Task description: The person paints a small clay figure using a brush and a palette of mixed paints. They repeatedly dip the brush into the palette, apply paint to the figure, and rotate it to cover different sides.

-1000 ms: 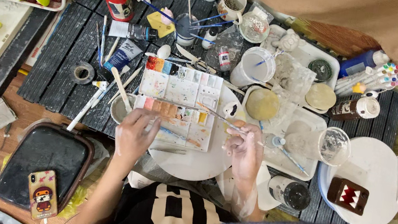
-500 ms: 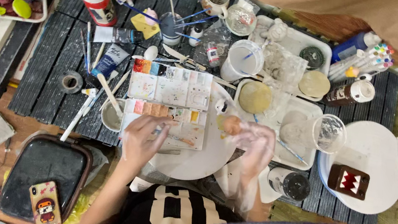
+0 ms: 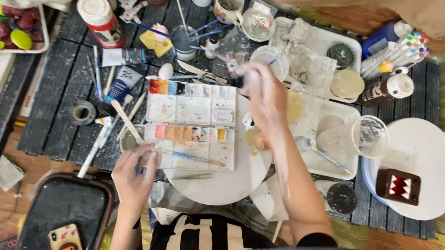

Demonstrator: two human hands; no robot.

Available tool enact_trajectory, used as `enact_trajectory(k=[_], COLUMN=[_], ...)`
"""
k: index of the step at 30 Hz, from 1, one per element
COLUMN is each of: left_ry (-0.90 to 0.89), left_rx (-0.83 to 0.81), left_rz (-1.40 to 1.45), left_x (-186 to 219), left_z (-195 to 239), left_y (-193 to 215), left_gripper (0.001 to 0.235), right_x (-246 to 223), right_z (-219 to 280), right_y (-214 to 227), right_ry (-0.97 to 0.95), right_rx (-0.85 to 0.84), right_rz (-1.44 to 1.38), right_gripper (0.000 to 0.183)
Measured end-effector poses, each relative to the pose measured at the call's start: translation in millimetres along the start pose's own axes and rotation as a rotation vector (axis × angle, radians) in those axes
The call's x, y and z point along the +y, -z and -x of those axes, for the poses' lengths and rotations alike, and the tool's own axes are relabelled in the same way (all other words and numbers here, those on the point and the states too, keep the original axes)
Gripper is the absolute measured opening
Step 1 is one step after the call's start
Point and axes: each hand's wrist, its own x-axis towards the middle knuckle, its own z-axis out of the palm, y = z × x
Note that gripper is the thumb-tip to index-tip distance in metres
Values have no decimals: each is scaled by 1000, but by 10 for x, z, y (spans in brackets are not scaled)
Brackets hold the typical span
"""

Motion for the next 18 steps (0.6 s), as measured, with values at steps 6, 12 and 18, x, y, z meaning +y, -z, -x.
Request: enact_trajectory(k=[6,12,18], left_ry=[134,193,103], left_rx=[113,160,110], left_rz=[48,-53,-92], left_x=[-250,-382,-450], left_z=[176,194,108], left_y=[299,450,431], left_gripper=[21,20,16], right_x=[128,526,510], right_z=[-937,-1523,-1551], right_y=[-831,-1332,-1338], right_ry=[84,153,53], right_rx=[-99,-183,-315], right_rz=[265,609,570], right_gripper=[15,14,18])
